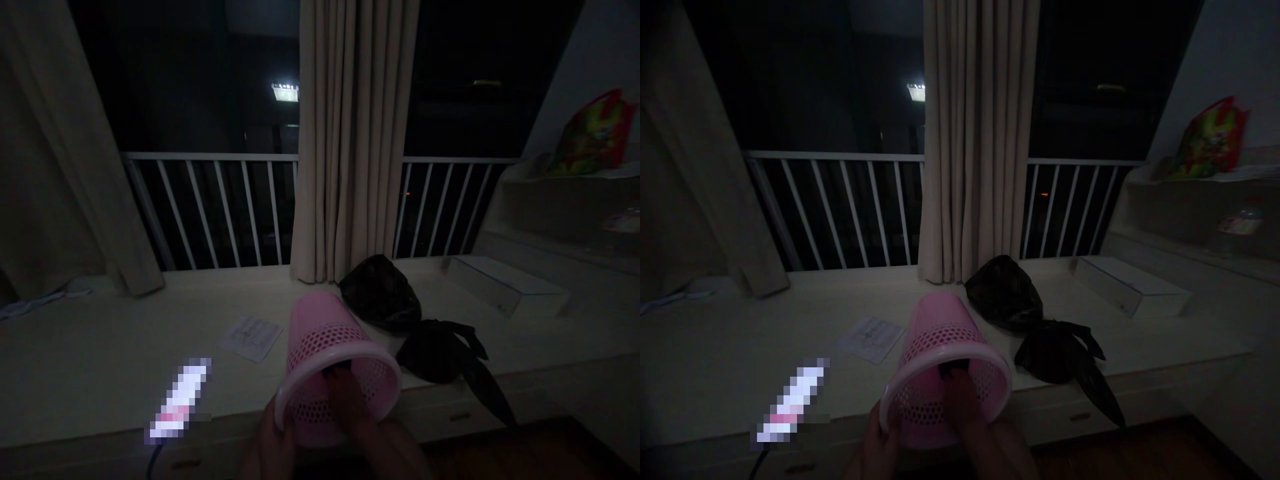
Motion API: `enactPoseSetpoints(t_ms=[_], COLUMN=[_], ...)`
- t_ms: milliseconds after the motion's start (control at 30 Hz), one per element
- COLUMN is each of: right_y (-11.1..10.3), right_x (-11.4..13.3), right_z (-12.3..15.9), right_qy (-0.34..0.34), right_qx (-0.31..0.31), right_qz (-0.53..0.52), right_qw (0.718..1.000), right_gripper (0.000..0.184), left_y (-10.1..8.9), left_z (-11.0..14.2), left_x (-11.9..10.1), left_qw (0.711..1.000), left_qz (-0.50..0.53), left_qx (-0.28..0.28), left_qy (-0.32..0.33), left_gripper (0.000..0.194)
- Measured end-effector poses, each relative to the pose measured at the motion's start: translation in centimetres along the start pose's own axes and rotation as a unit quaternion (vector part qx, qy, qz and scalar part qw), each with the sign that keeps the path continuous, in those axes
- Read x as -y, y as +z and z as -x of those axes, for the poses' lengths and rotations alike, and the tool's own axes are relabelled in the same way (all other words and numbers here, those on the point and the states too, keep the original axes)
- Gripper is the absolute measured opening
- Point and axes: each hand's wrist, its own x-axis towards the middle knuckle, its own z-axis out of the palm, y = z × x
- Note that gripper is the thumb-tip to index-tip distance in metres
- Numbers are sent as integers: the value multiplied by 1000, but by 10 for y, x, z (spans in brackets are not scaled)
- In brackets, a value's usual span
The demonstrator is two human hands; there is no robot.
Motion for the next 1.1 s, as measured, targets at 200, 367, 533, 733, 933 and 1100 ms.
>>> enactPoseSetpoints(t_ms=[200,367,533,733,933,1100], right_y=[2,5,-1,7,6,2], right_x=[-5,27,29,-24,-30,-36], right_z=[3,26,19,-20,-25,-31], right_qy=[-9,15,-7,10,-24,-15], right_qx=[-34,-36,75,-14,-19,11], right_qz=[-7,-25,-35,-38,7,-20], right_qw=[999,999,997,999,999,1000], right_gripper=[56,62,63,64,70,63], left_y=[1,0,-5,-2,1,0], left_z=[4,5,4,2,-1,-3], left_x=[-11,-13,-16,-14,-9,-4], left_qw=[999,998,998,1000,1000,1000], left_qz=[6,-12,-24,-6,-6,-18], left_qx=[13,23,40,19,-6,-4], left_qy=[-34,-48,-38,-2,2,-14], left_gripper=[67,74,68,64,65,68])
